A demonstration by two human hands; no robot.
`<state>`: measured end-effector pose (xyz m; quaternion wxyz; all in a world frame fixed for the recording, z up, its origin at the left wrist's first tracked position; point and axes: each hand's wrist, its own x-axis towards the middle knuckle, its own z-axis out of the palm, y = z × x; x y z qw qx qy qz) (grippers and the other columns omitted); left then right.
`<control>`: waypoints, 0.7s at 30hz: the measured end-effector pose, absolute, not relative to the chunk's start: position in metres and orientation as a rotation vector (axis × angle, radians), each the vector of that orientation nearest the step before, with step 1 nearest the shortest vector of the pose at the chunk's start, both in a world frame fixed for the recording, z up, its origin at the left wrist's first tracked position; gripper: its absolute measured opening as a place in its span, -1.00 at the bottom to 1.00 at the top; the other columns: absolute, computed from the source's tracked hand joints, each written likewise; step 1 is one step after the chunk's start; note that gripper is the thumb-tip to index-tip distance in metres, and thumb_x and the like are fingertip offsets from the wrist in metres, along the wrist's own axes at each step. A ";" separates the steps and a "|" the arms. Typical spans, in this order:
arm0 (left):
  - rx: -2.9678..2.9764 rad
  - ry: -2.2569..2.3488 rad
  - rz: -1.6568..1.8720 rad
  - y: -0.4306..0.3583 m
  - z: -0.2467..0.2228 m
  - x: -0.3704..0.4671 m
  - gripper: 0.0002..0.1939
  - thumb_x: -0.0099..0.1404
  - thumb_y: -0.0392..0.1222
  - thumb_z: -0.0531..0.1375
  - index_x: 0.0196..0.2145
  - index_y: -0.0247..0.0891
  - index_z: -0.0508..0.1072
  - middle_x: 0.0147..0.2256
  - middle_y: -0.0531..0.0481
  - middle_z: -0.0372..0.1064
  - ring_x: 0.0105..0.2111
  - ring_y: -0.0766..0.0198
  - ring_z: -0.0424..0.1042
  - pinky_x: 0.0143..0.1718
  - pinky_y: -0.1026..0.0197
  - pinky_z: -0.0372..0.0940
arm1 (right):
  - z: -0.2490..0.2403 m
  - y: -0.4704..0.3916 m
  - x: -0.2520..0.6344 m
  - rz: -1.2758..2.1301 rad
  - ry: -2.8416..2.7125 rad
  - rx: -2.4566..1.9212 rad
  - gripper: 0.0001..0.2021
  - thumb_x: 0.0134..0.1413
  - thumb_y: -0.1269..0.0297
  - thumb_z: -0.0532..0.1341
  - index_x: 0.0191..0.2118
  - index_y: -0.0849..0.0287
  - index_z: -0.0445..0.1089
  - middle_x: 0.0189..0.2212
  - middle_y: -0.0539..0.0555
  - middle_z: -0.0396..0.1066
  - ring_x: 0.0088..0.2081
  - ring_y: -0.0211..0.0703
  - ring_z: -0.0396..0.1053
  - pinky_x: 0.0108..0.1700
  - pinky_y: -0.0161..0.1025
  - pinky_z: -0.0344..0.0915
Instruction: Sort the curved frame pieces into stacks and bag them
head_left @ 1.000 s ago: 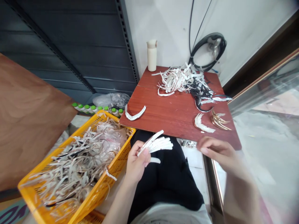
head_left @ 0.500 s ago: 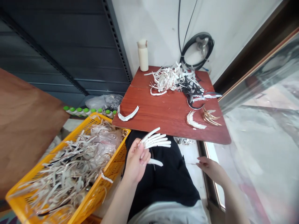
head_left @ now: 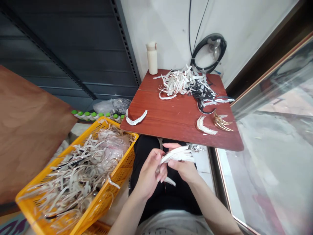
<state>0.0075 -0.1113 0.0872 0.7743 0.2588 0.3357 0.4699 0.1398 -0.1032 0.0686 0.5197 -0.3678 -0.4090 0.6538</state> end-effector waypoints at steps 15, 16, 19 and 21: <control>0.975 1.079 0.921 -0.119 0.075 -0.012 -0.62 0.40 0.17 0.03 -0.24 -0.23 0.34 -0.58 0.18 0.18 -0.60 0.37 0.32 -0.45 0.25 0.38 | 0.053 -0.092 0.123 1.306 -0.868 -0.911 -0.77 0.03 0.13 0.40 -0.32 0.10 0.37 -0.55 -0.11 0.37 -0.66 -0.38 0.15 -0.61 -0.39 0.11; 1.001 1.079 0.901 -0.120 0.077 -0.013 -0.62 0.41 0.17 0.01 -0.23 -0.22 0.33 -0.58 0.17 0.20 -0.59 0.35 0.35 -0.45 0.24 0.38 | 0.053 -0.092 0.120 1.294 -0.887 -0.916 -0.77 0.02 0.13 0.40 -0.30 0.09 0.38 -0.50 -0.08 0.41 -0.63 -0.37 0.19 -0.59 -0.38 0.15; 1.086 1.068 0.850 -0.121 0.081 -0.019 -0.66 0.43 0.13 -0.01 -0.20 -0.21 0.32 -0.55 0.12 0.31 -0.53 0.27 0.44 -0.42 0.23 0.37 | 0.054 -0.093 0.112 1.337 -0.978 -0.961 -0.76 0.02 0.13 0.40 -0.23 0.07 0.43 -0.44 -0.04 0.45 -0.55 -0.30 0.31 -0.51 -0.34 0.25; 1.148 1.084 0.819 -0.122 0.083 -0.023 -0.71 0.44 0.07 0.02 -0.18 -0.20 0.33 -0.53 0.09 0.38 -0.50 0.26 0.46 -0.38 0.24 0.34 | 0.055 -0.092 0.109 1.429 -1.044 -1.001 -0.78 0.05 0.11 0.38 -0.23 0.08 0.45 -0.50 -0.05 0.43 -0.55 -0.27 0.33 -0.52 -0.34 0.25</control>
